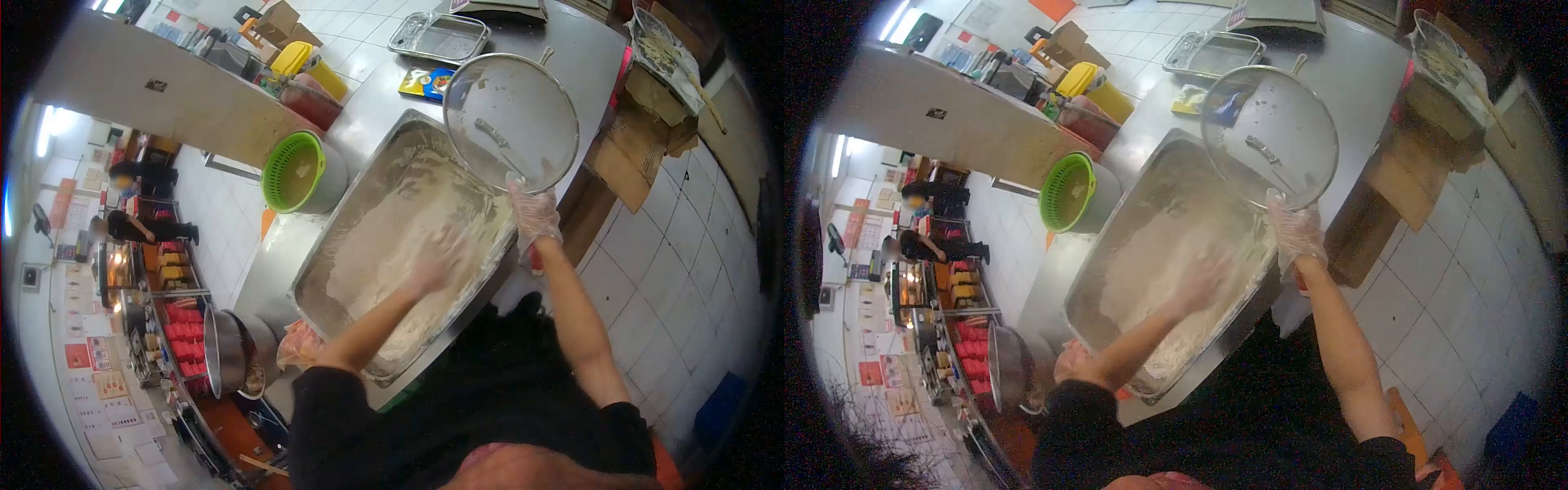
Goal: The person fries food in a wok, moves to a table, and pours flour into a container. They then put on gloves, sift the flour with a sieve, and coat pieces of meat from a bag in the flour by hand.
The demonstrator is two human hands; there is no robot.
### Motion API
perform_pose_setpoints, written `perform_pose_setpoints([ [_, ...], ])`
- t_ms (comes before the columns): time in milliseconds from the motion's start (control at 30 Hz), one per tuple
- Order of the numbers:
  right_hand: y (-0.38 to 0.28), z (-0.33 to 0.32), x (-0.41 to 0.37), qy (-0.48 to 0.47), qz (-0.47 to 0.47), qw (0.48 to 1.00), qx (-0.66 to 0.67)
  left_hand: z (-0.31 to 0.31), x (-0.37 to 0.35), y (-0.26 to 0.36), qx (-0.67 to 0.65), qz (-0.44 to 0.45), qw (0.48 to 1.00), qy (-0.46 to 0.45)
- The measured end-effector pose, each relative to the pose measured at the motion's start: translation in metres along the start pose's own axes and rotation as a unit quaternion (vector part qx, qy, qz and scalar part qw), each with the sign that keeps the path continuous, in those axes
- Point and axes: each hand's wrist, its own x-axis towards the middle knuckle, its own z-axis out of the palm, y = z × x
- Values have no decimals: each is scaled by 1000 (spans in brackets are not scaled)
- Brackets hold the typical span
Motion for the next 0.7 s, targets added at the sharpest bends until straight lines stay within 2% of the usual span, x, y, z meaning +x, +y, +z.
perform_pose_setpoints([
  [33,-8,-1,-1,4,7,999,-53,-16,41,23,33,-31,991,-129],
  [100,-22,-1,-2,4,9,994,-105,45,83,18,9,-73,997,-20],
  [167,-29,0,-2,14,52,985,-162,52,92,15,24,-97,995,-12],
  [200,-18,1,0,20,30,992,-122,57,89,15,35,-119,992,-13],
  [233,1,-2,7,14,32,992,-122,50,83,9,34,-125,991,-15],
  [267,26,-9,11,-10,-53,983,-177,35,66,1,78,-149,985,-43],
  [333,27,-5,11,-40,-132,964,-227,19,32,-15,122,-174,974,-77],
  [367,3,0,7,-17,-31,980,-194,16,12,-21,149,-218,960,-90],
  [400,-3,2,7,-8,20,984,-177,12,-8,-25,176,-262,944,-102],
  [433,-9,4,6,3,70,985,-159,6,-31,-34,178,-265,942,-102],
  [500,-3,2,7,-23,11,987,-161,-3,-92,-46,143,-330,928,-99],
  [567,1,2,6,-24,6,993,-119,-14,-107,-41,129,-363,918,-95],
  [633,12,3,8,-21,-1,997,-77,-24,-107,-42,135,-370,883,-257],
  [667,25,0,11,-19,-35,992,-118,-7,-99,-40,76,-301,948,-69],
  [700,38,-3,14,-20,-70,985,-160,27,-82,-33,15,-218,968,123],
])
